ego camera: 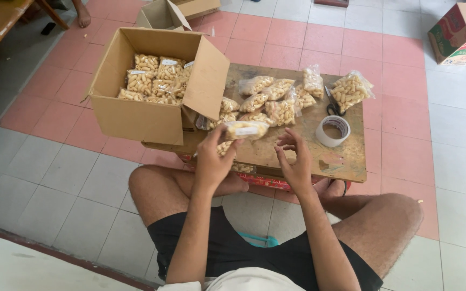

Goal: The person sits on the floor and repeatedly picks up small plastic bags of snacks from a table, inspects them, and places them into a cardboard box. The person handles the bags one at a time, occasionally adjusting their position before placing them inside the box.

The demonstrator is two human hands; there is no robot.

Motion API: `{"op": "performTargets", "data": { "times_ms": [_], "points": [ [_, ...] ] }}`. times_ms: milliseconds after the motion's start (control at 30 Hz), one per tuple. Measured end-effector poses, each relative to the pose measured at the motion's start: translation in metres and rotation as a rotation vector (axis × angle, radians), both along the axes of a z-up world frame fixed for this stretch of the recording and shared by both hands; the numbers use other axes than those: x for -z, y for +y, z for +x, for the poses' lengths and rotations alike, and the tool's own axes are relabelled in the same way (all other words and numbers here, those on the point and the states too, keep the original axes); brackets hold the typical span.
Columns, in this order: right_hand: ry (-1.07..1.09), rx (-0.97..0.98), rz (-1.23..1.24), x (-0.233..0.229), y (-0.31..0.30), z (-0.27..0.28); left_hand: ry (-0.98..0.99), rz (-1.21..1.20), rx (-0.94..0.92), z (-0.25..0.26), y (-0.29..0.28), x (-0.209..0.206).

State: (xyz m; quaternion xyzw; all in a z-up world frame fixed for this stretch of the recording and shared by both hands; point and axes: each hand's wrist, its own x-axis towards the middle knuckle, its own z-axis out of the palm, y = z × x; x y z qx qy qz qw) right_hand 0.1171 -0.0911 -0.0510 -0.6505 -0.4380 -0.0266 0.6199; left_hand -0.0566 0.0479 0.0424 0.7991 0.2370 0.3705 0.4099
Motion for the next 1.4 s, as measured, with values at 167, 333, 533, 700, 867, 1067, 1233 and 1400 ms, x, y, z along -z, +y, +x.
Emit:
{"op": "performTargets", "data": {
  "times_ms": [167,333,533,700,867,1067,1233,1400],
  "points": [
    [0.204,-0.008,-0.029,0.03,0.009,0.009,-0.069,0.017,-0.109,-0.015,0.01,-0.022],
    [0.254,-0.032,-0.025,0.034,0.01,0.008,-0.096,-0.016,-0.143,-0.021,0.018,-0.011],
    [0.274,-0.017,-0.023,0.032,0.008,0.008,-0.131,0.001,-0.13,-0.017,0.017,-0.006],
    [0.28,-0.018,-0.043,0.03,0.008,0.008,-0.17,0.013,-0.116,-0.017,0.015,-0.006],
    [0.264,-0.006,-0.045,0.032,0.008,0.01,-0.163,0.026,-0.118,-0.017,0.019,-0.001],
    [0.304,-0.011,-0.042,0.029,0.007,0.008,-0.125,-0.02,-0.148,-0.024,0.027,-0.009],
    [0.284,-0.021,-0.052,0.035,0.003,0.015,-0.154,0.054,-0.252,-0.033,0.081,-0.036],
    [0.331,-0.078,-0.079,0.048,0.006,0.022,-0.176,0.162,-0.165,-0.052,0.153,-0.081]
  ]
}}
